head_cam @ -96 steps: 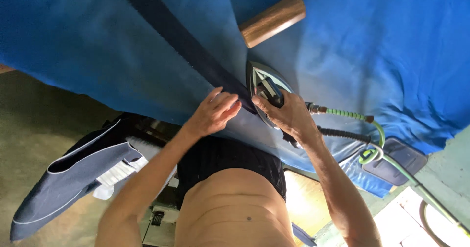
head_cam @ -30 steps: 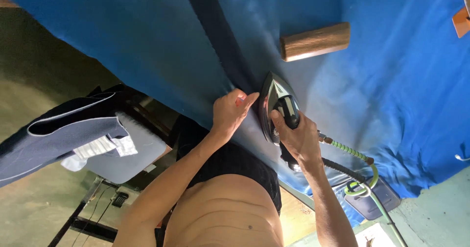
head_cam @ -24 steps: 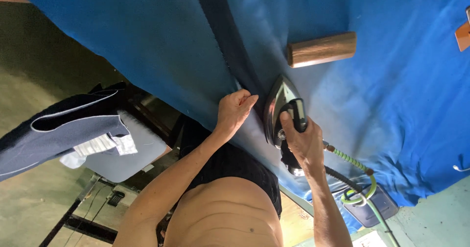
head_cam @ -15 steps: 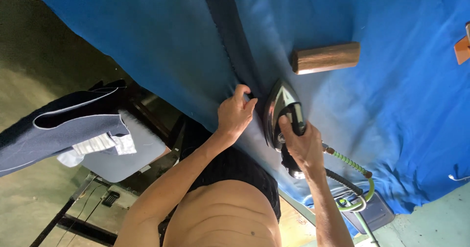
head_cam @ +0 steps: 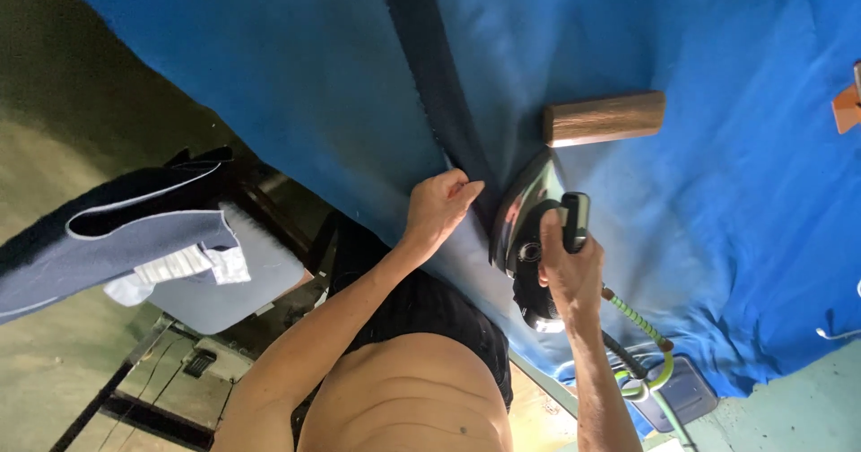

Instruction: The person irons a long, dark strip of fabric laid out on a blue work surface. They use a steam iron in their right hand and a wooden block in their left hand to press and smooth the material. The person repeatedly moves the iron along the strip and uses the block to apply pressure to the fabric.

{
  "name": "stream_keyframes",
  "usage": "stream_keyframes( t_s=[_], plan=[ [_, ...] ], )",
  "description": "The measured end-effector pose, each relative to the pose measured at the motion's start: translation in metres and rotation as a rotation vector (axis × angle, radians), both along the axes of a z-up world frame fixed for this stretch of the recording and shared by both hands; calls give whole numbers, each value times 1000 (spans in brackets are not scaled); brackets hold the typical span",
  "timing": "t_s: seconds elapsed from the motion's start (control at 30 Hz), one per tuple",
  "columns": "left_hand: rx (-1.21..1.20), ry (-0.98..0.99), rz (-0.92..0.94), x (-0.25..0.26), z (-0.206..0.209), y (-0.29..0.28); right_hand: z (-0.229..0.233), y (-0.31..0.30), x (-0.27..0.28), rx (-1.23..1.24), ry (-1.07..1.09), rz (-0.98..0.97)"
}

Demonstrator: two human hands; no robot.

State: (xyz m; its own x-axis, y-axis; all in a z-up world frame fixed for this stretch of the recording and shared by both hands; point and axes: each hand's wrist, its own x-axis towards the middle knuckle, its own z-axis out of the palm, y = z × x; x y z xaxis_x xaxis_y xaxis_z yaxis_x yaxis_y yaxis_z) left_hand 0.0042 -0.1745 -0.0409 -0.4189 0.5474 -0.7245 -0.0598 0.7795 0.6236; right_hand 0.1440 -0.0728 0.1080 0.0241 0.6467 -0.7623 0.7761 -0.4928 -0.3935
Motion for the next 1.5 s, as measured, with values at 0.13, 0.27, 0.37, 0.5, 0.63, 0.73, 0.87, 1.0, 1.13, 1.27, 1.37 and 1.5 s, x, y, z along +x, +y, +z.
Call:
stream_keyframes(
  t_s=[0.13,0.27,0.37,0.5,0.63,0.73,0.87,1.0,1.13,1.27,1.37,1.5],
  plan=[
    [-29,17,8,-18,42,12,-1,0,-11,-15,-39,48],
    [-1,168,-81,-34,51,17,-7,-1,-20,-6,-87,157],
    [-23,182,-51,-41,58,26,-6,-9,-26,55,-55,229],
    [-23,168,-33,-51,52,31,-3,-15,-36,140,-58,279],
    [-33,80,-26,-59,46,32,-12,-16,-23,135,-65,262],
    [22,13,56,-59,39,29,-7,-6,-30,22,-138,176],
    [61,184,-87,-65,40,29,-8,-4,-41,3,-165,172],
    [38,255,-158,-78,50,35,6,-3,-72,-13,-168,258],
    [49,196,-150,-91,39,38,-15,-18,-63,122,-103,279],
    [45,152,-108,-100,37,46,-10,-19,-69,115,-100,232],
    [57,66,-88,-102,21,46,-9,-16,-67,100,-114,157],
    [77,-32,-88,-104,9,42,9,-3,-85,34,-177,-18]
  ],
)
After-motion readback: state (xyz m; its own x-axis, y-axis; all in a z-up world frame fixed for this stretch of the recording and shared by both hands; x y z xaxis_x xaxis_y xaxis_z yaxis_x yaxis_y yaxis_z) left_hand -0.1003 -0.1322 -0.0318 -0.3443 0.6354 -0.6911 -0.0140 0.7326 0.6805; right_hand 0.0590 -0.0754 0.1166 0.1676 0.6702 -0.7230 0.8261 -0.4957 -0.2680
